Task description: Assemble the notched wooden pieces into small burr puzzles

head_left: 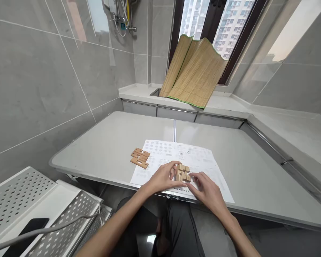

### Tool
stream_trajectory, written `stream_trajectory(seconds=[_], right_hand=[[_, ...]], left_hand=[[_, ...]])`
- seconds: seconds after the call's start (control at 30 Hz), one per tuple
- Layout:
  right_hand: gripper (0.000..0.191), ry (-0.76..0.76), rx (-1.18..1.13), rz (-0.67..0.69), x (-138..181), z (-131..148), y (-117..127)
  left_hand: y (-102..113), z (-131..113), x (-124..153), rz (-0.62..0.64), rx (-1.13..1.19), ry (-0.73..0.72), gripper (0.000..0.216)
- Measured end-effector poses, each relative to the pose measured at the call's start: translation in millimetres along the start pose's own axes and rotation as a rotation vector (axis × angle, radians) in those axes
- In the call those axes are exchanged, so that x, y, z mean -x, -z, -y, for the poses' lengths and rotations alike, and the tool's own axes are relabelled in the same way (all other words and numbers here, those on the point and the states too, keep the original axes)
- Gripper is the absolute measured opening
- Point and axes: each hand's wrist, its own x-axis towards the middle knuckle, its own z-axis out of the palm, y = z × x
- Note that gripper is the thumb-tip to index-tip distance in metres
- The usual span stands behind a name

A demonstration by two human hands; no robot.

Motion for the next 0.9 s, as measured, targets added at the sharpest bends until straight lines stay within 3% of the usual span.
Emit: stream_trajectory(seconds=[0.17,0.33,0.47,0.63,0.8,0.9], right_hand=[[0.034,-0.11,-0.062,-0.085,-1,4,-8],[0.043,-0.325,-0.544,-0.115,-10,1,-1],[0.047,-0.363,-0.859,-0.071,-19,3,0],[0.045,-0.302,-0.828,0.002,-16,6,-4],[0.054,-0.296,-0.764,-0.006,-11,3,-4],[0.048,-0.317,-0.746,-0.003,-12,1,-3]], left_hand=[[-5,5,9,-0.044,0.2,0.101,0.082],[-5,8,12,-0.089,0.266,0.142,0.081],[-6,9,12,-0.097,0.275,0.145,0.081],[-8,12,13,-0.125,0.286,0.153,0.08],[-7,9,14,-0.139,0.294,0.169,0.077],[-6,7,14,-0.136,0.279,0.183,0.077]])
